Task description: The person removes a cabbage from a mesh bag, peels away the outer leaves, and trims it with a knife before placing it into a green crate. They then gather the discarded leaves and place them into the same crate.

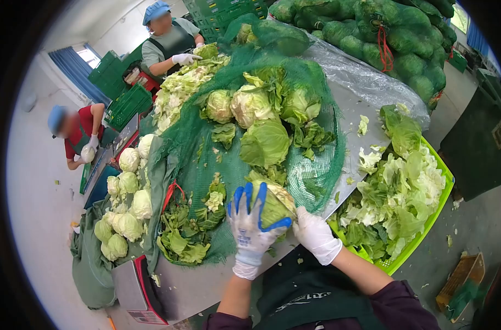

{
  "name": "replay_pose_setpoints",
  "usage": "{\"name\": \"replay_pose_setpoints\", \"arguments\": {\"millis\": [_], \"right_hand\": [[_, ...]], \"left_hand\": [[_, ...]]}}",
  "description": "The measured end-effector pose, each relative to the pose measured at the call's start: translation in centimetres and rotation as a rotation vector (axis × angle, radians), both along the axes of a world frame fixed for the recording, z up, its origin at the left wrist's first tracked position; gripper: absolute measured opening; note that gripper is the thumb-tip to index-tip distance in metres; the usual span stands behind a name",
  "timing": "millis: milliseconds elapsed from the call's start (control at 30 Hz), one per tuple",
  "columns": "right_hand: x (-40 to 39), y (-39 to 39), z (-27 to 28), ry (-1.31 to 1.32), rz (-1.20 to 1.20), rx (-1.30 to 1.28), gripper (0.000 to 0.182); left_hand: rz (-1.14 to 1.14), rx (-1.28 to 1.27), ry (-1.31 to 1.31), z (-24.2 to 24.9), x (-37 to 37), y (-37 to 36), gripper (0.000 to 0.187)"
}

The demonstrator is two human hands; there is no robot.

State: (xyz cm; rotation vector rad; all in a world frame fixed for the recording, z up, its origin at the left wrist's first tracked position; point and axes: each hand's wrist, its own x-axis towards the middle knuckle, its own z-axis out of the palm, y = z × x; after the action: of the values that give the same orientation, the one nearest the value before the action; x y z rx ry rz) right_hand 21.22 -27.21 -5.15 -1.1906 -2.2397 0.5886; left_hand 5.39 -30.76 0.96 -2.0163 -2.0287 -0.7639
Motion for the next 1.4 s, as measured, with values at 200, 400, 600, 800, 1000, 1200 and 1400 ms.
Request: {"name": "replay_pose_setpoints", "arguments": {"millis": [200,400,600,800,1000,1200,1400], "right_hand": [[0.6,0.0,-2.8,-0.104,-0.029,0.062,0.021],[-3.3,2.4,-4.1,-0.199,-0.068,0.248,0.004],[-8.3,8.0,-3.0,-0.196,-0.036,0.172,0.001],[-5.3,6.2,-2.9,-0.177,-0.087,-0.181,0.008],[-7.5,6.7,-4.4,-0.097,-0.044,-0.312,0.013],[-4.8,2.6,-3.9,0.035,-0.202,-0.314,0.039],[-1.2,2.8,-3.2,-0.120,-0.252,-0.102,0.045]], "left_hand": [[0.012,0.046,-0.125,-1.2,0.0,0.7,0.084],[-0.035,-0.104,-0.932,-2.3,-7.3,4.0,0.060],[-0.434,-0.047,-0.558,-6.1,-16.5,10.2,0.040],[0.130,-0.072,-0.676,-1.9,-6.9,6.0,0.050],[-0.181,-0.240,-1.022,-2.5,-11.8,8.1,0.036],[-0.255,-0.267,-1.065,-1.1,-8.5,6.1,0.044],[0.008,-0.232,-0.237,2.4,0.0,4.9,0.066]]}}
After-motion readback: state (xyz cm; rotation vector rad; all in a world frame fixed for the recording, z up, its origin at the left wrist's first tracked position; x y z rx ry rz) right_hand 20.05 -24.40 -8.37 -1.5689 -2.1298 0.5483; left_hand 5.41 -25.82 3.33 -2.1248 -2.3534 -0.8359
